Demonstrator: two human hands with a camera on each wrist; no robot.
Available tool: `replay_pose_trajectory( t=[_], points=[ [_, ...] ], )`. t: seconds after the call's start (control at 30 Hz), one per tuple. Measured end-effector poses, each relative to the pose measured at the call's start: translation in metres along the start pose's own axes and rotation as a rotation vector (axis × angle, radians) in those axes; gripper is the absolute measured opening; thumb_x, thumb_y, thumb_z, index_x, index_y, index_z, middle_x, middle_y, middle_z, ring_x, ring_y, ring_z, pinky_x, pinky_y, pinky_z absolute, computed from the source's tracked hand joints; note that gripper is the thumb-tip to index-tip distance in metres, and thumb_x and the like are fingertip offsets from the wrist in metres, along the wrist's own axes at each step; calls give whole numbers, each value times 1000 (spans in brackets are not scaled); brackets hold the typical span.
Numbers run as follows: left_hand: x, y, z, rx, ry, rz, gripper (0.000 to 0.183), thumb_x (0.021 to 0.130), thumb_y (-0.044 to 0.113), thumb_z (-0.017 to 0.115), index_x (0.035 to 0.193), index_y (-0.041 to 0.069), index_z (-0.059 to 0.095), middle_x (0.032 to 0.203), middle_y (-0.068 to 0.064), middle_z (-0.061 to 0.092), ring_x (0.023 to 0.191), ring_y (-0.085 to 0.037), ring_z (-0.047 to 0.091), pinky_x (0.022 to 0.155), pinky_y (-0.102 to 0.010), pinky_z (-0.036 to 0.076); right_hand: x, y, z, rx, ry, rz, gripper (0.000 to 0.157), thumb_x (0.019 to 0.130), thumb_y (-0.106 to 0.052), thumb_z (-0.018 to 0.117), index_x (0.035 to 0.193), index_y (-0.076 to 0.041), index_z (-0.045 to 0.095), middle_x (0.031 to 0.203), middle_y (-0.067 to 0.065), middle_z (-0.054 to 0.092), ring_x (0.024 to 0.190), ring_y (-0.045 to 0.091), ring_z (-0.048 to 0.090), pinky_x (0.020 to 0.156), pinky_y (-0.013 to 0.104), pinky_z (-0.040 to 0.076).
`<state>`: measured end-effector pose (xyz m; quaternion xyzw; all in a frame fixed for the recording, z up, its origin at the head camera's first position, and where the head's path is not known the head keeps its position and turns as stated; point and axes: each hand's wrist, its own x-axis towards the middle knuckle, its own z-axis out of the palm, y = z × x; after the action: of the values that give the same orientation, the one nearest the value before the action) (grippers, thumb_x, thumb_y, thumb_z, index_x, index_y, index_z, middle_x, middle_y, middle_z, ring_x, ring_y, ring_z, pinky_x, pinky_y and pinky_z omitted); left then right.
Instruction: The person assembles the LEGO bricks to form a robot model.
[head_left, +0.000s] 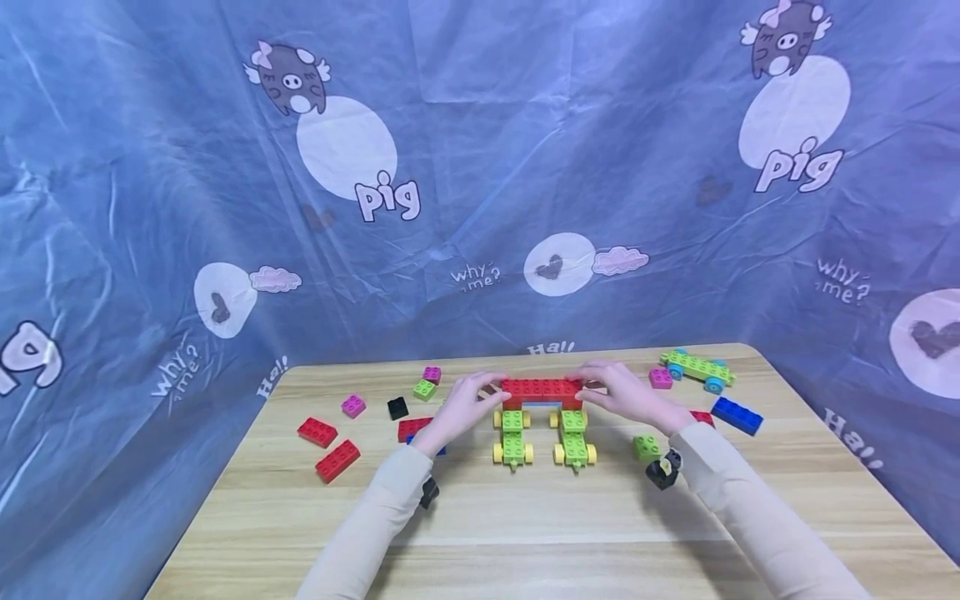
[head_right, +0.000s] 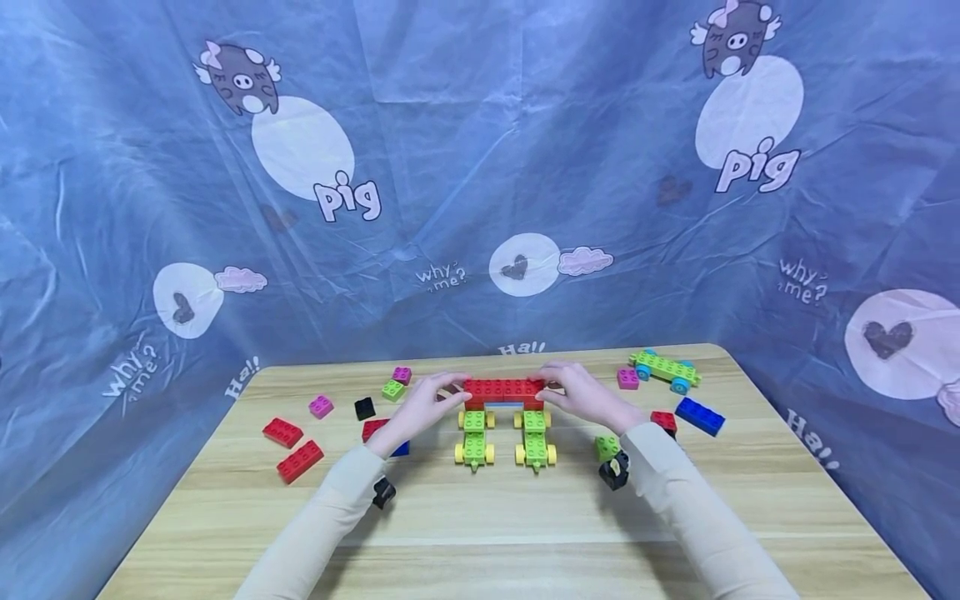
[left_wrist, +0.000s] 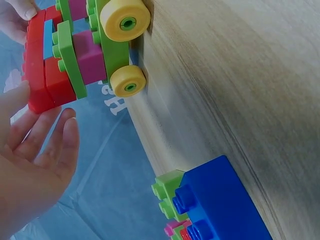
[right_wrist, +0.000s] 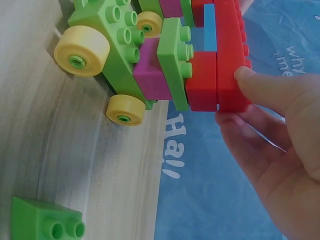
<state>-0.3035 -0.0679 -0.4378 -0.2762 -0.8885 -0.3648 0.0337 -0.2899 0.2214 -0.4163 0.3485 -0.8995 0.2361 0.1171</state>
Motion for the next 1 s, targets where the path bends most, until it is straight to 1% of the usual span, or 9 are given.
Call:
replay_pose_trajectory(
  t=[0.27,0.43,0.7,0.9,1.0],
  points=[
    [-1,-1,0,-24,-2,-4,40,91,30,60,126,12,58,116,-7,66,94,-16,66,81,-23,54,-1,-3,1,-9,7,-8,32,84,-13,68,115,-4,65,106,11,69,92,22,67,79,37,56],
    [-2,0,-1,-24,0,-6,40,90,30,61,126,11,59,113,-7,67,90,-17,67,78,-22,55,0,-5,-1,-24,-7,-22,32,85,-12,67,115,-1,65,106,13,69,91,24,67,78,38,56],
    [-3,0,0,31,24,6,38,90,32,61,125,16,60,120,-5,66,89,-15,66,77,-22,54,2,-8,-4,-59,-19,-31,31,84,-12,68,113,0,65,102,13,69,87,24,67,78,37,57],
    [-3,1,0,41,38,14,37,90,31,61,124,15,60,121,-7,65,87,-16,67,75,-21,54,2,-7,-3,-65,-11,-6,31,84,-13,68,113,-2,66,100,10,69,87,21,67,77,36,57],
    [-4,1,1,45,40,18,38,91,31,60,125,14,60,120,-7,66,87,-16,67,75,-21,54,1,-6,-1,-71,-4,-18,31,84,-12,69,113,-2,67,99,9,69,85,19,66,75,34,57]
  ],
)
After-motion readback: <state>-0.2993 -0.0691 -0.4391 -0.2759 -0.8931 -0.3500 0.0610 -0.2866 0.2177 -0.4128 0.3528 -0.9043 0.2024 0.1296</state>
